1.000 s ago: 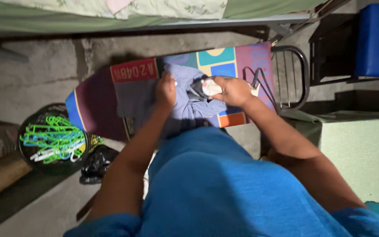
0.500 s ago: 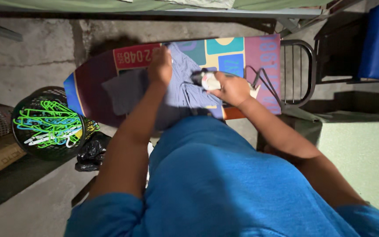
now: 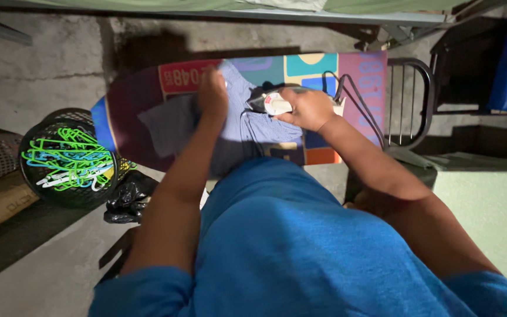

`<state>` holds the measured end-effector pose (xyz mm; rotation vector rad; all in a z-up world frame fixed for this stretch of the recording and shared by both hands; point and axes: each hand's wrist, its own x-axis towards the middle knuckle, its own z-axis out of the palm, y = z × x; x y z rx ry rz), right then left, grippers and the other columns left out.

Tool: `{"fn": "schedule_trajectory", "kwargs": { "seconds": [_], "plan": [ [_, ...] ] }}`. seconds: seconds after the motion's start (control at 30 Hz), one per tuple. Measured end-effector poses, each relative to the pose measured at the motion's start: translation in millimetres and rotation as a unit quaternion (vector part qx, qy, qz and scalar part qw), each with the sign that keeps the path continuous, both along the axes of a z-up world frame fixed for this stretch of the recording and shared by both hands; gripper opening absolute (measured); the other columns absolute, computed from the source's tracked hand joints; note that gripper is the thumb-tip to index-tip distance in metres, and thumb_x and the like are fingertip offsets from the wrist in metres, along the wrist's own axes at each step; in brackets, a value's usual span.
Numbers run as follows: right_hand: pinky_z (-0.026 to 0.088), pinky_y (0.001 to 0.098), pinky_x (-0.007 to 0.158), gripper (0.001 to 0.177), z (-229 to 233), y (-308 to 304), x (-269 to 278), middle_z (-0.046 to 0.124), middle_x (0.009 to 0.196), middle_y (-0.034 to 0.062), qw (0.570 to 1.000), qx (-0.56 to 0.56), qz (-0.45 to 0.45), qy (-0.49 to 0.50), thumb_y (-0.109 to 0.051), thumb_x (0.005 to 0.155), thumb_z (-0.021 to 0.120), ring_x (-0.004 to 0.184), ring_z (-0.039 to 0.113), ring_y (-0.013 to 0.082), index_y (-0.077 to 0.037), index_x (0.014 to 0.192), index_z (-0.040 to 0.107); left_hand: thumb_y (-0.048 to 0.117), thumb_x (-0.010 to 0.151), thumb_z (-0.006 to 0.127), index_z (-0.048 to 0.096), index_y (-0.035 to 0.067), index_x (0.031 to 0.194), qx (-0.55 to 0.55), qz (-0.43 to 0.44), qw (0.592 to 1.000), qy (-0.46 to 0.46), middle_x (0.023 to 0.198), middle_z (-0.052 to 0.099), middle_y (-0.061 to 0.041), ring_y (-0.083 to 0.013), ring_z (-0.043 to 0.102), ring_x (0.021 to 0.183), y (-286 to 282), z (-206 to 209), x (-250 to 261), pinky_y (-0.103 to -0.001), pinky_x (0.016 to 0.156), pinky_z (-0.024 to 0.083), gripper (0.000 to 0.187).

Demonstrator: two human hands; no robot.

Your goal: The person folds a white shirt and a navy shirt, placing them on a bed with other folded laundry, then irons both sides of a light blue button-up shirt using an iron on an ironing board.

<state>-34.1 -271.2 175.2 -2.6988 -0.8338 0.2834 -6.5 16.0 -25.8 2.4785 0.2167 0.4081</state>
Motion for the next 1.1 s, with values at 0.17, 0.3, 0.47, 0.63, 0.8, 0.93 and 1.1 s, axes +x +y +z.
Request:
{"fn": "schedule_trajectory", "kwargs": {
  "seconds": [0.17, 0.3, 0.47, 0.63, 0.8, 0.93, 1.1],
  "plan": [
    [0.054, 0.0509, 0.058, 0.060, -6.9, 12.0, 10.8, 0.073, 0.082, 0.0141, 0.998, 0.006, 0.047, -0.032, -0.064, 0.080, 0.076, 0.070, 0.071, 0.0387, -0.021, 0.121, 0.065, 0.020, 0.107, 0.049, 0.057, -0.002, 0.129, -0.035, 0.012, 0.996, -0.076, 0.126, 0.062, -0.031, -0.0492, 0.057, 0.118, 19.5, -1.2, -21.9, -0.053, 0.098, 0.047, 0.032],
    [0.053, 0.0522, 0.055, 0.061, -5.1, 30.8, 14.8, 0.074, 0.086, 0.0153, 1.000, 0.015, 0.016, -0.022, -0.060, 0.078, 0.075, 0.071, 0.071, 0.0399, -0.019, 0.121, 0.063, 0.024, 0.106, 0.047, 0.057, -0.008, 0.131, 0.002, 0.040, 0.995, -0.087, 0.141, 0.049, -0.041, -0.0561, 0.038, 0.137, 31.8, -17.4, -13.0, -0.055, 0.117, 0.026, 0.041],
    [0.055, 0.0521, 0.064, 0.056, -2.4, 69.5, 24.9, 0.075, 0.084, 0.0138, 0.991, 0.012, -0.118, 0.065, -0.060, 0.083, 0.074, 0.078, 0.072, 0.0381, -0.018, 0.118, 0.060, 0.023, 0.110, 0.045, 0.058, -0.009, 0.126, -0.016, 0.056, 0.994, -0.094, 0.139, 0.050, -0.042, -0.0557, 0.043, 0.136, 50.6, -42.5, -6.2, -0.054, 0.117, 0.030, 0.038],
    [0.054, 0.0534, 0.061, 0.056, 10.7, 82.1, 42.0, 0.074, 0.081, 0.0147, 0.996, -0.007, 0.073, 0.046, -0.055, 0.078, 0.075, 0.073, 0.071, 0.0406, -0.020, 0.119, 0.060, 0.026, 0.100, 0.049, 0.060, 0.001, 0.105, -0.082, 0.045, 0.995, 0.029, 0.104, 0.063, -0.027, -0.0482, 0.061, 0.098, 46.5, -11.8, -2.0, -0.056, 0.086, 0.048, 0.028],
    [0.055, 0.0544, 0.065, 0.055, 9.3, 114.7, 44.4, 0.075, 0.086, 0.0165, 0.997, -0.019, -0.030, 0.066, -0.059, 0.082, 0.073, 0.081, 0.072, 0.0413, -0.016, 0.114, 0.057, 0.031, 0.103, 0.047, 0.057, 0.003, 0.111, -0.150, 0.119, 0.972, 0.135, 0.108, 0.061, -0.024, -0.0424, 0.063, 0.096, 24.8, 61.3, -21.0, -0.054, 0.081, 0.051, 0.031],
    [0.055, 0.0560, 0.070, 0.058, 9.2, 126.0, 48.3, 0.074, 0.089, 0.0198, 0.994, -0.020, -0.048, 0.101, -0.060, 0.084, 0.071, 0.084, 0.071, 0.0432, -0.015, 0.116, 0.054, 0.041, 0.095, 0.058, 0.059, 0.012, 0.111, -0.006, 0.121, 0.990, 0.067, 0.108, 0.063, -0.016, -0.0367, 0.067, 0.097, 5.6, 94.0, -57.7, -0.053, 0.082, 0.054, 0.034],
    [0.054, 0.0563, 0.071, 0.056, 3.5, 122.2, 50.0, 0.075, 0.089, 0.0203, 0.997, -0.003, -0.021, 0.080, -0.060, 0.084, 0.071, 0.085, 0.071, 0.0435, -0.015, 0.114, 0.055, 0.043, 0.081, 0.071, 0.056, 0.009, 0.112, 0.101, 0.114, 0.986, 0.069, 0.102, 0.065, -0.018, -0.0408, 0.068, 0.090, -10.4, 94.9, -106.4, -0.059, 0.068, 0.051, 0.049]
  ]
}}
